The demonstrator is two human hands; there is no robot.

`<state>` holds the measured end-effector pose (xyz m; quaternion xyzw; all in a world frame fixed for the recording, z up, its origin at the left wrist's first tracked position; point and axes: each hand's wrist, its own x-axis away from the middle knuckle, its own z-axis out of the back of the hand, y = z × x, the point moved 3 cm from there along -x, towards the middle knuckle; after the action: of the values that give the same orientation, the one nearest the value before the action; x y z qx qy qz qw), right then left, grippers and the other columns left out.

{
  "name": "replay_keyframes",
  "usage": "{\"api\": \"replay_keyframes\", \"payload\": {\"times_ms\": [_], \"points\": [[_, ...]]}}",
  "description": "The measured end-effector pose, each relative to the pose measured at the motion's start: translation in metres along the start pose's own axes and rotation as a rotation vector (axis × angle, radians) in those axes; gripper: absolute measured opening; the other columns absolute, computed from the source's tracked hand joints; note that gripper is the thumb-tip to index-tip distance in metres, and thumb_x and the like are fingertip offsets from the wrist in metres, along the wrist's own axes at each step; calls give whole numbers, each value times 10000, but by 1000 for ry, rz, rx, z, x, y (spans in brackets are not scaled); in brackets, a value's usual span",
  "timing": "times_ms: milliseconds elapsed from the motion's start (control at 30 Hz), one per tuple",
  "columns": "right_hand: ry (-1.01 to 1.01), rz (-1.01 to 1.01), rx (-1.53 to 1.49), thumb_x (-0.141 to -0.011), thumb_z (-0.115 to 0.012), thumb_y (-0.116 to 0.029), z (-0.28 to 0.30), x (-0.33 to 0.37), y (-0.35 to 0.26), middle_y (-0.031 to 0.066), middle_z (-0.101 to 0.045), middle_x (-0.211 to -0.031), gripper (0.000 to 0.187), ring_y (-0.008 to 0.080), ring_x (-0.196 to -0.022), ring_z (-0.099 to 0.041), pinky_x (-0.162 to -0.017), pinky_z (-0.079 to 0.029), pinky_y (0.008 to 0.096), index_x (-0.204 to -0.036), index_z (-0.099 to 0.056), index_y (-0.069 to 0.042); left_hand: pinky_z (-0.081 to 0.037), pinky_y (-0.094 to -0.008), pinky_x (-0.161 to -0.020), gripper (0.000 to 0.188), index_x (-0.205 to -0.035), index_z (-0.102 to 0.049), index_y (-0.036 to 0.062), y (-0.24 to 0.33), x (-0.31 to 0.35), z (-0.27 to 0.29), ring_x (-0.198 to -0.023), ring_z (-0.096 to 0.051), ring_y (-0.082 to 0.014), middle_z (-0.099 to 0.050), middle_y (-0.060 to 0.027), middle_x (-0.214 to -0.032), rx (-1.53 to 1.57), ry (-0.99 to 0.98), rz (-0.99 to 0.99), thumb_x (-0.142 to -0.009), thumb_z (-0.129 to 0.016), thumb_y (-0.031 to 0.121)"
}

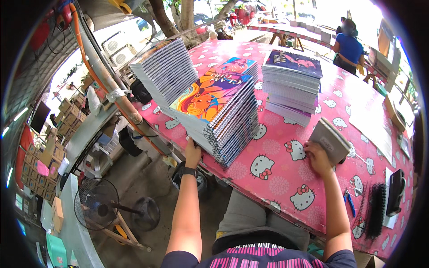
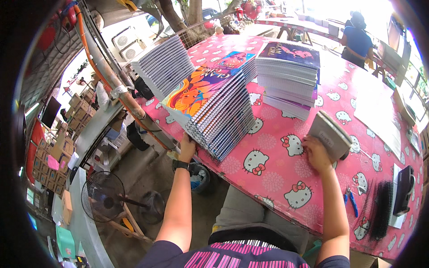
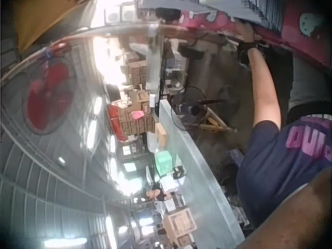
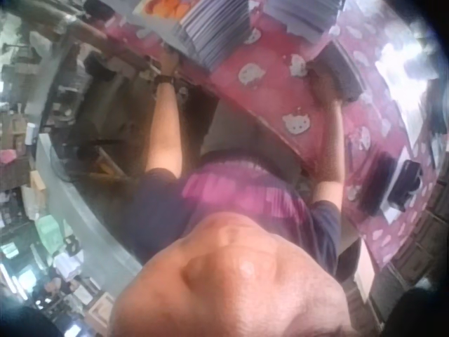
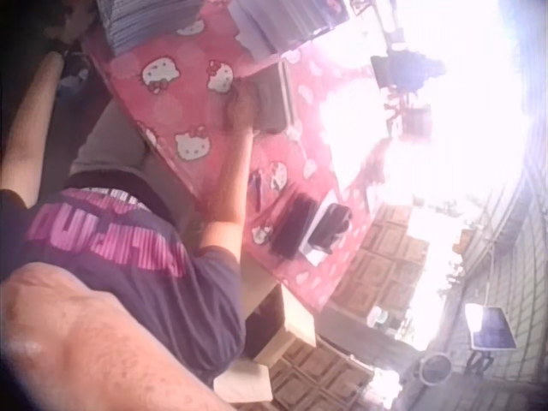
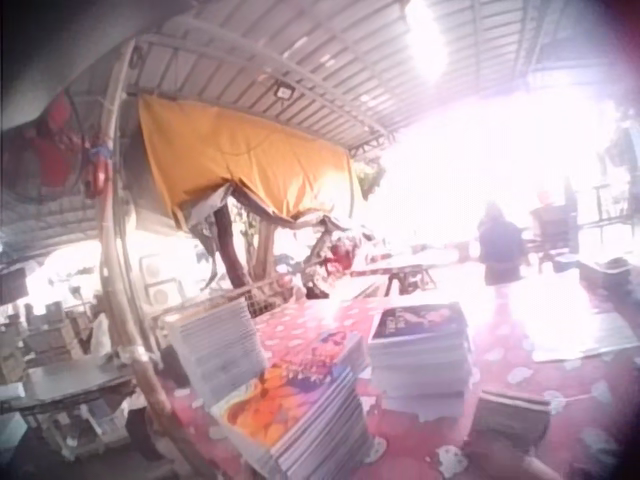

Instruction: The person assembles spiral notebooks by threading a metal coil through the pre-punched holes and using pliers to cut and secure the wire ends.

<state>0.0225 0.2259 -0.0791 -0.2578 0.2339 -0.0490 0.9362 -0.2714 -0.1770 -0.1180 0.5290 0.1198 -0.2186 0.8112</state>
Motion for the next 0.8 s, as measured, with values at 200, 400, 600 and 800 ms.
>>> {"api": "replay_keyframes", "payload": {"times_ms": [200, 400, 600, 800], "points": [[144, -406, 178, -818, -623, -175, 66, 78, -41, 180, -583, -1201, 355, 358, -1168, -494, -1001, -368, 432, -1143, -602, -36, -423, -327, -939, 509, -1274, -446, -17, -8, 13, 9, -1065, -586, -236, -598, -146, -1161, 106, 67, 14, -771, -417, -97], [47, -868, 753, -858, -534, -542, 57, 221, -38, 140, -289, -1509, 753, 379, -1365, -270, -1099, -146, 566, -1457, -317, -142, -437, -368, -936, 441, -1224, -473, -31, -2, 12, -3, -1081, -590, -357, -614, -229, -1119, 64, 128, 36, -792, -406, -80], [51, -876, 621, -718, -740, -322, 86, 223, -41, 151, -446, -1321, 794, 359, -1183, -418, -945, -385, 485, -1384, -392, -66, -425, -339, -940, 458, -1236, -472, -13, 0, 14, -15, -1085, -586, -305, -599, -199, -1149, 59, 130, 1, -790, -416, -95], [161, -838, -589, -716, -644, -82, 82, 182, -68, 112, -605, -979, 420, 228, -836, -593, -777, -482, 351, -1118, -588, 24, -411, -434, -947, 353, -1161, -568, -14, -28, 14, -19, -1116, -543, -358, -587, -172, -1212, -69, 97, -206, -846, -496, 129]]}}
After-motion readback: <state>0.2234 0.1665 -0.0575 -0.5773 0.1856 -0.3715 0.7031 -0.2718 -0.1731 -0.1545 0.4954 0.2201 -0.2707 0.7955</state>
